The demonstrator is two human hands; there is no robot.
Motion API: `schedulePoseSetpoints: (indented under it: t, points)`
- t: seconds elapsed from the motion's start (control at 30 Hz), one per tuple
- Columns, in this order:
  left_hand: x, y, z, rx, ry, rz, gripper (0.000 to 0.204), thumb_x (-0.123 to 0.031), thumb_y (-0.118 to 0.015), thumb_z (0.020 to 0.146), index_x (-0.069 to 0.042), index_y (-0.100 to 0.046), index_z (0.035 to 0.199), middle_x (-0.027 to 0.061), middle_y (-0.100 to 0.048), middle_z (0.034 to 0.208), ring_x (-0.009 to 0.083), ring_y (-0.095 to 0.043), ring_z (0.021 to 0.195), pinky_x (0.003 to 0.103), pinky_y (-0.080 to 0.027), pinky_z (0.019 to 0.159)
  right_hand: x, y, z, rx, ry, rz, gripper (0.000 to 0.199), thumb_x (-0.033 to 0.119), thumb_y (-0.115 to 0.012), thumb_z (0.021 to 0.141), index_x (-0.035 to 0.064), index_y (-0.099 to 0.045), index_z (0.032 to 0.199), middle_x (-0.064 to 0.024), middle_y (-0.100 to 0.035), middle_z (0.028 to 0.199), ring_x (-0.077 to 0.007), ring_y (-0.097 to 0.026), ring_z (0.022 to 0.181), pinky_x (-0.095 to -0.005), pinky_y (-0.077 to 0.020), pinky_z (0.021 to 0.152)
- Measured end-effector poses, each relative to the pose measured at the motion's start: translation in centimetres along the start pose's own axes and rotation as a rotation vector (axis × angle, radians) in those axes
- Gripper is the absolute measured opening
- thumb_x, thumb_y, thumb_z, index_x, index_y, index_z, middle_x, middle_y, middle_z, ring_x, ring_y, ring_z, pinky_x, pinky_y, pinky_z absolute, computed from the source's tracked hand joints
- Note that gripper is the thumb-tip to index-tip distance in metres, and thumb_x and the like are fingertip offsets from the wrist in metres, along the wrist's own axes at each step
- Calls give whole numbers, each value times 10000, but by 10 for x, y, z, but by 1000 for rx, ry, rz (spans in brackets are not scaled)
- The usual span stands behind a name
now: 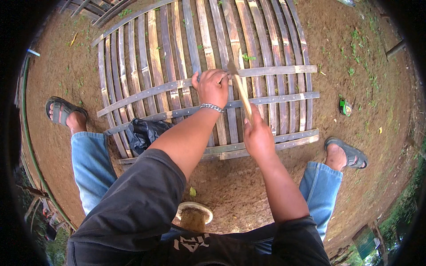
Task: The person sits on the ground and uses a hammer to drive nails into a wooden lattice structure. They repeatedly pick up nails and hammer them into the slats. Later, they stand up, pick up a wooden plank, and place it on the structure.
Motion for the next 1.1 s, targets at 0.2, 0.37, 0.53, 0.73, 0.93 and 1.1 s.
schedulePoseSetpoints:
  t: [0.2,0.37,0.53,0.73,0.93,1.1]
  points:
    - [0,1,0,8,3,-13,54,-163,-704,843,-143,-738,806,-12,-731,973,188,-628,1026,450,-232,1096,18,15,-4,-122,126,68,549,94,-559,958,127,-367,1472,-299,-586,1264,-499,-624,1022,-551,-523,859]
    - [0,0,2,12,-4,7,56,-168,-706,843,-141,-736,804,-10,-730,978,192,-626,1031,448,-234,1098,1,3,4,46,-47,9,558,99,-555,961,132,-354,1480,-299,-595,1249,-511,-612,1037,-557,-520,859]
    - [1,0,2,16,14,-9,53,-172,-710,840,-145,-734,801,-7,-730,978,194,-625,1034,451,-237,1098,20,17,-3,-142,152,28,560,94,-556,957,141,-360,1480,-314,-609,1205,-517,-615,1015,-565,-517,845]
    - [-1,0,-1,43,1,7,42,-163,-710,837,-147,-733,805,-11,-729,970,189,-622,1036,452,-245,1094,14,14,-1,-37,52,7,574,85,-555,956,140,-341,1486,-302,-606,1229,-516,-619,1025,-557,-525,866]
    - [-1,1,0,28,-4,15,44,-162,-708,838,-150,-732,802,-14,-727,969,187,-623,1028,449,-243,1097,0,-3,-1,107,-56,-78,562,78,-547,958,131,-350,1482,-281,-623,1217,-511,-613,1046,-543,-524,862]
    - [-1,2,2,30,5,-5,51,-152,-702,839,-146,-738,804,-20,-728,967,185,-621,1032,445,-240,1098,24,19,-5,-183,162,71,565,77,-559,946,146,-369,1473,-328,-638,1101,-508,-625,980,-573,-514,823]
Point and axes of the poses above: each hand's wrist, its own z-axis towards the middle knuckle, its own y-axis out of the back of the hand, x = y × z, the point moved 9 cm from there along z, towards the middle knuckle
